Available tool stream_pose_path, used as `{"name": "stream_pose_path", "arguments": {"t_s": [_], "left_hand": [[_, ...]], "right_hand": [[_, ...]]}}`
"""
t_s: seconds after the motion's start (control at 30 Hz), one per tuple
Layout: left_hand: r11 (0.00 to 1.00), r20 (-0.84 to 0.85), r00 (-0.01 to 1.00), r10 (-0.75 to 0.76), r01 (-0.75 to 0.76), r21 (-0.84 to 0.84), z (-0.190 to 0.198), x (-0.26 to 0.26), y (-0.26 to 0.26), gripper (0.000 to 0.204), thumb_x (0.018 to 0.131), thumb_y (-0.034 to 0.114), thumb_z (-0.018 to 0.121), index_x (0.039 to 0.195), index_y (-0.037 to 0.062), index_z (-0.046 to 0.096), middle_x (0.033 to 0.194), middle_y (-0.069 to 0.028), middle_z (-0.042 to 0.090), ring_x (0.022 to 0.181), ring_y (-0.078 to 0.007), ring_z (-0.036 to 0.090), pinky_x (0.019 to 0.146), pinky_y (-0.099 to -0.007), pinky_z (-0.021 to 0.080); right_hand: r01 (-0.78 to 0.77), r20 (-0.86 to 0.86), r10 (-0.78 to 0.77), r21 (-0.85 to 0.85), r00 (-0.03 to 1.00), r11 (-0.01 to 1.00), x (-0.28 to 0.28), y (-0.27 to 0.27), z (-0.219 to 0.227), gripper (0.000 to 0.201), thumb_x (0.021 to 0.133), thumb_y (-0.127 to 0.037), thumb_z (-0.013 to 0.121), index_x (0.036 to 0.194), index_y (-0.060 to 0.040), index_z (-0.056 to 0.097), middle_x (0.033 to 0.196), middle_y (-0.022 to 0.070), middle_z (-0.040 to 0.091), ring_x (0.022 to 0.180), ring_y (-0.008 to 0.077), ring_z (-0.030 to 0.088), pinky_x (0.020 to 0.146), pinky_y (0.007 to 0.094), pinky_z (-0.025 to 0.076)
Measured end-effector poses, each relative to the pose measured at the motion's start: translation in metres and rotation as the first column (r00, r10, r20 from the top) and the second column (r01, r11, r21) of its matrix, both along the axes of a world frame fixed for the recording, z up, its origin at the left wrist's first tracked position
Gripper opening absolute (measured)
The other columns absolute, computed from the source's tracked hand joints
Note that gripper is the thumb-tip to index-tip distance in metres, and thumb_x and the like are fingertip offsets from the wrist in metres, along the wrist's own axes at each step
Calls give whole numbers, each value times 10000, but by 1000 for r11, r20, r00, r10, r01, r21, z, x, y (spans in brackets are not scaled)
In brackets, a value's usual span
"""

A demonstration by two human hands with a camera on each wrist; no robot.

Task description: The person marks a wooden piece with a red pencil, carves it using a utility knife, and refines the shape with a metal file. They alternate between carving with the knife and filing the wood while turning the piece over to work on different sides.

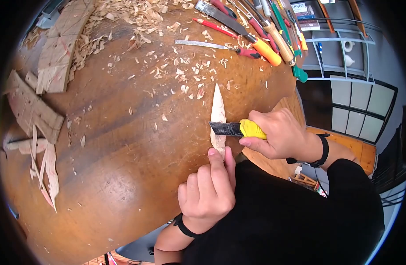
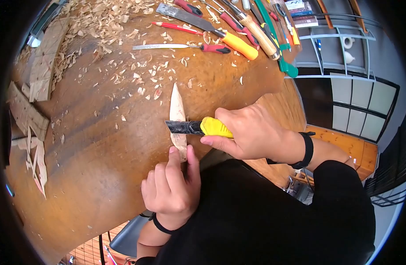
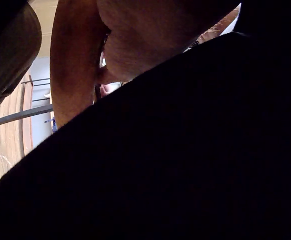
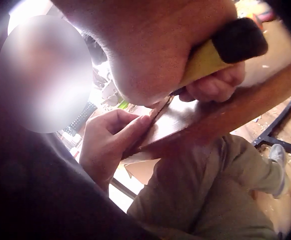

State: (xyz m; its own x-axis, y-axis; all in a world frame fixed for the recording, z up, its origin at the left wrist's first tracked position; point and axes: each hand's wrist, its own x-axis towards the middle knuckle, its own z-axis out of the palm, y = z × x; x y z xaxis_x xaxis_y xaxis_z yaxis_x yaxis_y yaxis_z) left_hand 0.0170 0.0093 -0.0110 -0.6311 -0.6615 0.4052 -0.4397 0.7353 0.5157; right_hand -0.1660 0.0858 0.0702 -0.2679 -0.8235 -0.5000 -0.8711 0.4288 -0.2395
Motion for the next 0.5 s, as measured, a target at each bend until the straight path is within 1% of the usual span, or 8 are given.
{"name": "stream_pose_path", "arguments": {"t_s": [0.03,0.17,0.23,0.4,0.5], "left_hand": [[999,-28,1000,-1,0,-41,-3,0,0,234,857,255,812,890,32,746,579,42,448,451,-99,410,443,-278,246],[999,-12,1000,-26,26,-32,0,1,-1,238,855,257,815,890,32,747,573,46,445,450,-96,413,449,-274,247],[999,40,999,-32,31,35,6,1,0,244,843,251,850,894,44,731,609,-11,526,474,-165,505,448,-309,327],[999,48,998,-38,36,32,5,-1,0,249,844,259,850,897,51,726,603,-6,521,469,-163,500,446,-308,327],[999,50,998,-38,36,30,5,-1,2,251,843,261,851,898,53,721,601,-7,519,470,-167,501,446,-310,328]], "right_hand": [[11,0,-11,4,1000,1000,1,0,-1,506,931,-534,677,832,-50,566,658,157,644,590,387,650,531,467,498],[39,-37,-40,-29,999,999,9,0,-3,516,918,-542,689,819,-53,561,656,151,642,579,368,652,510,448,497],[51,-58,-54,-43,997,998,12,1,-4,519,914,-543,694,814,-53,560,655,147,641,576,361,652,503,442,495],[29,-119,-41,-103,992,994,16,2,-8,528,902,-544,711,798,-50,556,654,136,638,563,338,655,487,417,492],[47,-122,-62,-128,991,991,18,2,-10,527,901,-541,713,795,-49,556,648,131,634,557,331,655,482,403,489]]}}
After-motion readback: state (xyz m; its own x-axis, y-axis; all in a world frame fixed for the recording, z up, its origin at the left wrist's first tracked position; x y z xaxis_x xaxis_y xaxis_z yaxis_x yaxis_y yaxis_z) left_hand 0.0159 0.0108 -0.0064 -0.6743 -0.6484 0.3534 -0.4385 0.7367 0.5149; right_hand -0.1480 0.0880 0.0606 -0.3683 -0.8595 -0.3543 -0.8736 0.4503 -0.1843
